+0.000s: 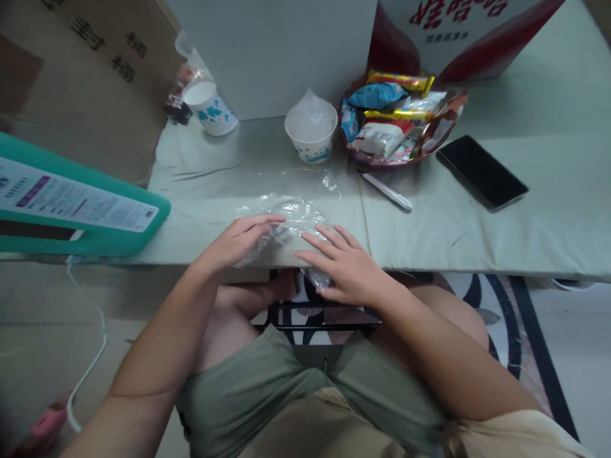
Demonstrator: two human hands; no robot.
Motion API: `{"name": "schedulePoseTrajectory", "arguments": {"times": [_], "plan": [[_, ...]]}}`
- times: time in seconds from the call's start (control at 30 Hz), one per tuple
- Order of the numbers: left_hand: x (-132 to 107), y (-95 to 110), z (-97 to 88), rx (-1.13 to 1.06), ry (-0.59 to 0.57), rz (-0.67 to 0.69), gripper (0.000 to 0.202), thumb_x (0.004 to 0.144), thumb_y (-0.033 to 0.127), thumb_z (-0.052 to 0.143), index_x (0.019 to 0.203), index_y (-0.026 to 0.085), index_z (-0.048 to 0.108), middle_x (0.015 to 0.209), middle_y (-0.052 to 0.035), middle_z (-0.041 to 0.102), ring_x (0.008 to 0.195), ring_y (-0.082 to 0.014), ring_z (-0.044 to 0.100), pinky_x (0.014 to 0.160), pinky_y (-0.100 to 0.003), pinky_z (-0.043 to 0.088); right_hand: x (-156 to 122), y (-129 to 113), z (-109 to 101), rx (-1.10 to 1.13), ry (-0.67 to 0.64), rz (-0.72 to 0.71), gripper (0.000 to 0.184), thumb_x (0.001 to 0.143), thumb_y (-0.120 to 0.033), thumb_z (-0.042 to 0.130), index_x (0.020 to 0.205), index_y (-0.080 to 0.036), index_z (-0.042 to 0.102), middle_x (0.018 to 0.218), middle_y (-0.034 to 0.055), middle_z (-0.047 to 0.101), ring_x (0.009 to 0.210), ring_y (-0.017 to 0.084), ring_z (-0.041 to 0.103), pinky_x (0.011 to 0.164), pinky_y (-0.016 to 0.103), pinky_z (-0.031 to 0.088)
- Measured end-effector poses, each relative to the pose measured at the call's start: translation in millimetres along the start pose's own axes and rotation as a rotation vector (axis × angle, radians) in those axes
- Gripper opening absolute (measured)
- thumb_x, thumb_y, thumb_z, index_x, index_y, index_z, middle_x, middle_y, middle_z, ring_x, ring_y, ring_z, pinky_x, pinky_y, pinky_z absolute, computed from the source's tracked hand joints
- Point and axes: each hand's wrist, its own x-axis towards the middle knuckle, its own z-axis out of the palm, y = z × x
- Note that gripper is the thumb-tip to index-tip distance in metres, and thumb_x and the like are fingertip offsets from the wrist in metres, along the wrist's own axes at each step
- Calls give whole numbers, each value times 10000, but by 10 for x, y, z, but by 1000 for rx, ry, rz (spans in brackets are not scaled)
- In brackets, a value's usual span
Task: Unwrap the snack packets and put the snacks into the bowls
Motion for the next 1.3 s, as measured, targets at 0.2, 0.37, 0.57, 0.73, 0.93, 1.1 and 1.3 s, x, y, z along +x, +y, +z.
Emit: {"name": "schedulePoseTrajectory", "arguments": {"times": [0.2, 0.37, 0.57, 0.73, 0.93, 1.1, 1.3], "plan": [[-2, -78, -223, -78, -65, 48, 437, 867, 378, 642, 1269, 227, 722, 1411, -114, 693, 1330, -305, 634, 1092, -468, 525, 56, 141, 24, 137, 284, 182, 179, 977, -260, 538, 907, -254, 703, 1108, 27, 814, 1291, 295, 678, 1219, 647, 361], [-121, -257, -422, 14, -236, 177, 706, 741, 538, 800, 1368, 243, 664, 1636, -136, 479, 1532, -359, 434, 1232, -514, 397, 96, 259, -88, 445, 514, 554, 219, 958, -373, 561, 838, -240, 688, 816, 29, 785, 771, 208, 757, 920, 476, 621], [-108, -341, -366, 181, -178, 238, 482, 738, 352, 768, 1209, 253, 749, 1579, -92, 558, 1562, -333, 391, 1279, -522, 320, 187, 434, -72, 753, 736, 777, 392, 904, -609, 612, 765, -243, 612, 805, 45, 756, 651, 180, 723, 656, 365, 658], [2, -289, -304, -174, 195, 151, 207, 812, 381, 677, 727, 200, 732, 976, -93, 812, 1007, -236, 751, 978, -365, 566, 149, 517, -87, 692, 742, 843, 448, 912, -666, 574, 803, -239, 652, 739, 47, 732, 526, 173, 660, 499, 344, 581], [152, -173, -222, -569, 402, -168, 149, 770, 273, 654, 666, 191, 585, 654, -14, 685, 414, -87, 524, 399, -209, 309, 158, 518, -110, 533, 763, 829, 233, 889, -440, 611, 789, -232, 646, 760, 23, 725, 477, 133, 590, 490, 312, 501], [187, -143, -172, -443, 389, -197, 190, 783, 279, 690, 665, 203, 562, 541, 25, 596, 375, -73, 397, 398, -215, 310, 196, 491, -142, 553, 680, 964, 154, 833, -358, 648, 930, -239, 642, 546, -20, 643, 423, 168, 556, 473, 314, 458], [267, -339, -197, -213, 518, -206, 241, 791, 239, 607, 571, 195, 520, 522, 22, 538, 457, -93, 420, 485, -233, 307, 204, 604, -168, 418, 621, 1048, 240, 867, -375, 612, 1060, -235, 644, 546, -18, 627, 453, 193, 550, 549, 350, 475]]}}
